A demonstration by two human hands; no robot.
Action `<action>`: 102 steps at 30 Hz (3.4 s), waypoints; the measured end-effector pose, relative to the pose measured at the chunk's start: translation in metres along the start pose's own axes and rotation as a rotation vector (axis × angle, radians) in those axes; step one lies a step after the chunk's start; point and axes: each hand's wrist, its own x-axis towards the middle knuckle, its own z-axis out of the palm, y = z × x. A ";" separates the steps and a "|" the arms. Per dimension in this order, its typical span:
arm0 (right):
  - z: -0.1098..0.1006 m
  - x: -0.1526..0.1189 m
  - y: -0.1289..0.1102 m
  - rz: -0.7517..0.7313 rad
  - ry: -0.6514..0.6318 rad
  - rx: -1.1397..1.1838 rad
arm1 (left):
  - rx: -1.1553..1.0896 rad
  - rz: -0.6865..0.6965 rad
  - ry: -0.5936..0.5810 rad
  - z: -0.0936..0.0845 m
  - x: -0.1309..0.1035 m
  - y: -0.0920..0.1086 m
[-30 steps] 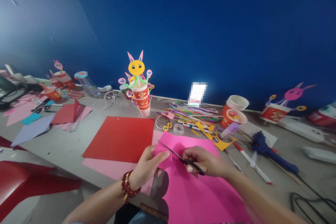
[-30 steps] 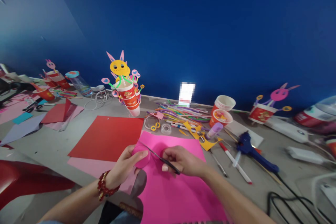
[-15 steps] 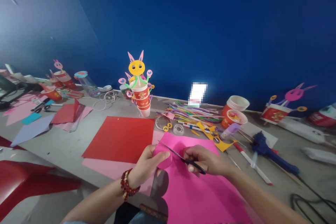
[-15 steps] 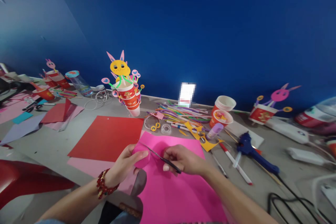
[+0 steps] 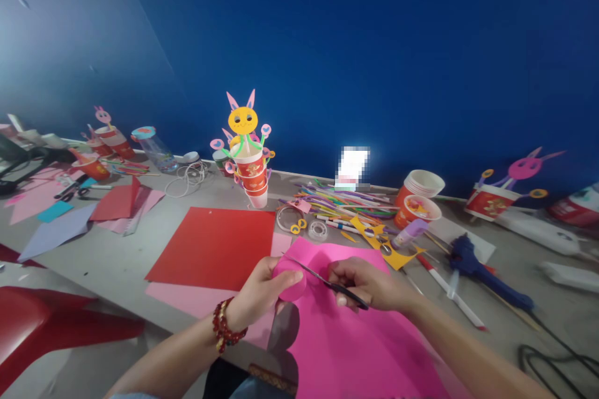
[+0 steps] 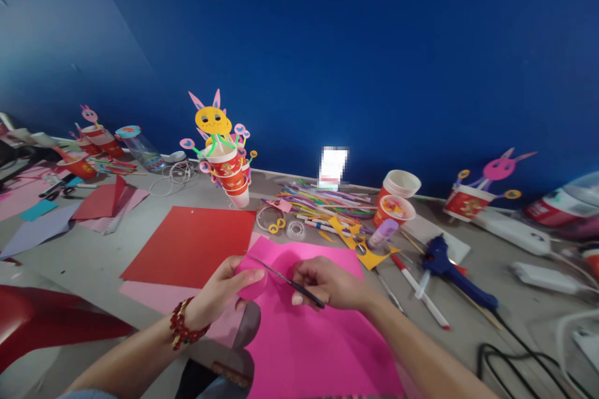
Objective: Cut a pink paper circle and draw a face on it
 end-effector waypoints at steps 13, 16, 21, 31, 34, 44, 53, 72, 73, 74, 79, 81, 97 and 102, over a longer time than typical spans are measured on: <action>0.000 -0.001 0.005 -0.002 -0.004 0.010 | 0.040 -0.002 -0.041 0.000 -0.001 0.004; 0.000 -0.002 0.004 0.001 0.000 0.027 | 0.051 -0.005 -0.055 -0.001 -0.001 0.005; -0.001 -0.003 0.002 0.000 -0.004 0.015 | 0.056 -0.005 -0.087 -0.001 -0.001 0.009; -0.001 -0.002 0.004 -0.003 -0.015 0.046 | 0.057 -0.012 -0.101 0.000 -0.001 0.015; 0.000 -0.002 0.005 -0.016 -0.022 0.033 | 0.057 -0.024 -0.090 0.000 -0.001 0.013; 0.000 -0.004 0.006 -0.041 -0.005 -0.002 | 0.063 0.003 -0.138 0.000 -0.002 0.017; 0.002 -0.003 0.003 -0.074 0.023 -0.021 | 0.020 0.004 -0.047 0.001 -0.002 0.013; 0.006 -0.003 -0.006 0.012 0.019 0.051 | -0.015 0.118 -0.023 0.000 -0.003 0.007; 0.006 -0.002 -0.006 0.009 0.018 0.043 | -0.012 0.117 -0.024 0.000 -0.003 0.008; 0.006 -0.003 -0.007 0.008 0.019 0.031 | -0.007 0.116 -0.025 0.000 -0.003 0.008; 0.005 -0.003 -0.009 -0.035 0.023 -0.042 | 0.013 0.126 -0.039 0.000 -0.004 0.012; 0.004 -0.003 -0.009 -0.073 0.024 -0.076 | 0.023 0.129 -0.038 0.000 -0.004 0.013; 0.002 -0.005 -0.007 -0.052 0.042 -0.098 | 0.062 0.129 -0.049 -0.001 -0.003 0.011; 0.000 -0.006 -0.008 -0.023 0.037 -0.091 | 0.079 0.127 -0.051 -0.002 -0.002 0.012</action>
